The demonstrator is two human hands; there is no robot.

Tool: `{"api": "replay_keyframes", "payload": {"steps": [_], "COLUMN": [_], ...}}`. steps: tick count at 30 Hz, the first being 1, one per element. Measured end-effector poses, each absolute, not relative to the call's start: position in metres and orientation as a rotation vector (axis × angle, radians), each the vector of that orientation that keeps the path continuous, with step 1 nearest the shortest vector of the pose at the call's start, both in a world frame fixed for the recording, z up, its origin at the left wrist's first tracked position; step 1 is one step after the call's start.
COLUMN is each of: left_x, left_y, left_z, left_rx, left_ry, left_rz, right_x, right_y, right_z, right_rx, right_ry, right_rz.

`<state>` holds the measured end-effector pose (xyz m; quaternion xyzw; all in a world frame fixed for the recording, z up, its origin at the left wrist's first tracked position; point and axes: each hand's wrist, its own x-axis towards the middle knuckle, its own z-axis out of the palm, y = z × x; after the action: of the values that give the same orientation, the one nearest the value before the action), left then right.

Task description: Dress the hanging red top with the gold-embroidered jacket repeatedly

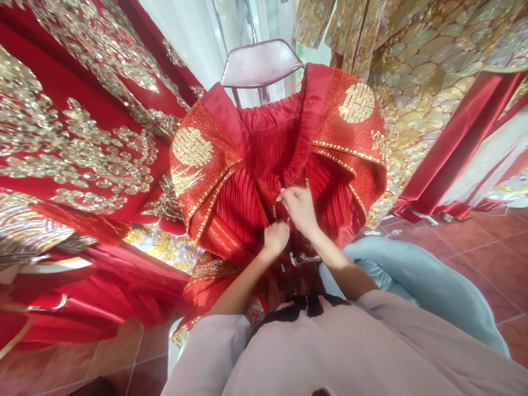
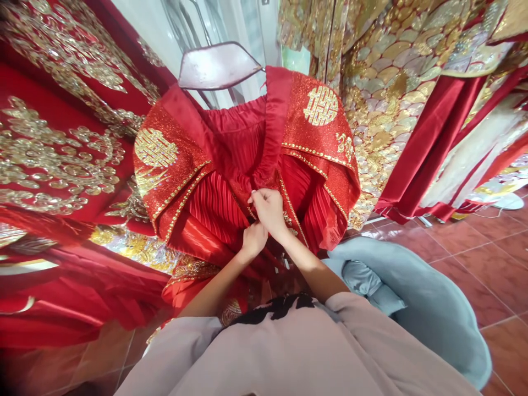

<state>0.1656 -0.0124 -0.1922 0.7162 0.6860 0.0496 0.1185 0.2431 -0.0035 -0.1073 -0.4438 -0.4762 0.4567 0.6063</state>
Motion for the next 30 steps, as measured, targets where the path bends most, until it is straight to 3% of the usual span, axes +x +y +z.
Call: {"api": "replay_keyframes", "payload": {"steps": [3,6,12,17,23,30], "left_x": [0.165,0.168,0.156,0.146,0.175,0.178], "left_y": [-0.013,-0.016,-0.021,-0.02,-0.006,-0.013], "left_z": [-0.192,-0.194,-0.188,-0.157,-0.14,-0.144], "left_rx": [2.122,2.15,2.145,1.969,1.344,1.09], "left_ry": [1.975,1.929,1.943,1.622,0.991,1.019], "left_rz": [0.168,0.211,0.4,1.29,1.273,1.378], "right_x": [0.252,0.259,0.286,0.294,0.286,0.301], "right_y": [0.0,0.003,-0.013,-0.042,-0.051,-0.051], "right_z": [-0.118,-0.125,-0.146,-0.169,-0.172,-0.16], "right_rx": [-1.267,-1.353,-1.142,-1.014,-1.038,-1.179], "right_ry": [-1.405,-1.615,-1.909,-1.954,-1.993,-1.626], "right_rz": [0.583,0.408,0.488,0.713,0.64,0.653]}}
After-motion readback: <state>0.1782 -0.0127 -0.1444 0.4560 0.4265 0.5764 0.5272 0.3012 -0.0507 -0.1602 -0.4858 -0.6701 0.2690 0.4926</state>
